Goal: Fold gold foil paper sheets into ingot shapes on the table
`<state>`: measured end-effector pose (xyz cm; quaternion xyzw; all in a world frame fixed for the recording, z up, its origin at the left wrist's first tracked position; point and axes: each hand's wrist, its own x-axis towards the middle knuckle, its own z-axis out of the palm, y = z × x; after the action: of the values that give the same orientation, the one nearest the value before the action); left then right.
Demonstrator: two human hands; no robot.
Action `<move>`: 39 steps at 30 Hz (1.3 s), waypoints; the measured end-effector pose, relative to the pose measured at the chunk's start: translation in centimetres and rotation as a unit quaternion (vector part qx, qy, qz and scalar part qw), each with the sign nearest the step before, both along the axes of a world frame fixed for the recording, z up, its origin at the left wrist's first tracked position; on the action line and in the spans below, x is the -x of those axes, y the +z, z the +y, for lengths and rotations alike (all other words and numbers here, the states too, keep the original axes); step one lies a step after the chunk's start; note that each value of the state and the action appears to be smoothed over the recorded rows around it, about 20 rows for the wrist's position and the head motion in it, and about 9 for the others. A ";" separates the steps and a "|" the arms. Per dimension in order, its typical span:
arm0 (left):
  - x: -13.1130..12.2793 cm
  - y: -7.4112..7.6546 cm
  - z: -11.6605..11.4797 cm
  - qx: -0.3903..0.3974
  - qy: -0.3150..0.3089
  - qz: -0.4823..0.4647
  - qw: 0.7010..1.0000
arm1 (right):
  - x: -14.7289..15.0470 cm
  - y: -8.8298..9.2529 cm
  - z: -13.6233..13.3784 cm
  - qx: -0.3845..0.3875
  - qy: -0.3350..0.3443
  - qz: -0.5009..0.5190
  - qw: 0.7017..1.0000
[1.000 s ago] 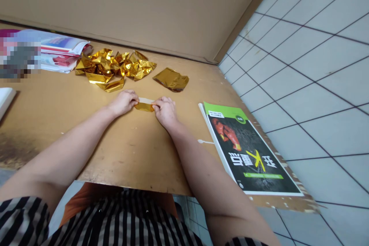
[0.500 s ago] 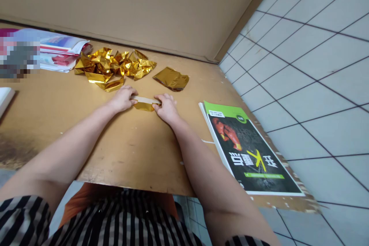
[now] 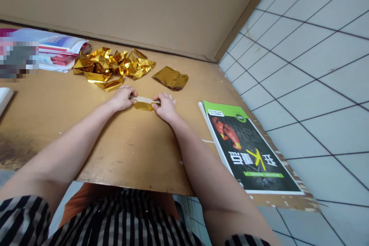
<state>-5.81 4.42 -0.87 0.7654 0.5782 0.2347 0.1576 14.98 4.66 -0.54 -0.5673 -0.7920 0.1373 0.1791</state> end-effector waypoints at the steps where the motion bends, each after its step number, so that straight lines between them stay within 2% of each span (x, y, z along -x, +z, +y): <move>1: 0.1 -0.1 0.1 -0.005 -0.004 -0.002 1.000 | 0.0 0.0 0.0 0.001 0.001 0.001 1.000; 8: 0.4 -0.7 0.5 -0.032 -0.025 -0.004 0.999 | -0.1 -0.4 0.3 -0.010 0.018 0.002 1.000; 15: 0.0 -0.2 0.1 -0.002 -0.005 0.004 1.000 | 0.1 -0.5 0.1 -0.008 0.022 0.009 1.000; 24: -0.1 -0.3 -0.1 -0.031 -0.033 -0.006 0.999 | -0.1 -0.4 -0.3 -0.020 0.046 0.038 0.998; 30: -0.3 -0.1 -0.8 -0.066 -0.057 0.007 0.996 | -0.1 -0.2 -0.6 -0.047 0.048 -0.008 0.998; 34: -0.2 -0.3 -1.0 -0.084 -0.078 0.032 0.993 | -0.3 0.0 -1.1 -0.069 0.073 -0.037 0.994; 39: -0.1 -0.5 -1.3 -0.101 -0.095 0.072 0.988 | -0.9 0.4 -1.8 -0.056 0.109 -0.068 0.990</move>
<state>-5.73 3.11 -1.41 0.8438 0.4859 0.2201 0.0593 15.84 2.84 -0.17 -0.4746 -0.8659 0.0728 0.1406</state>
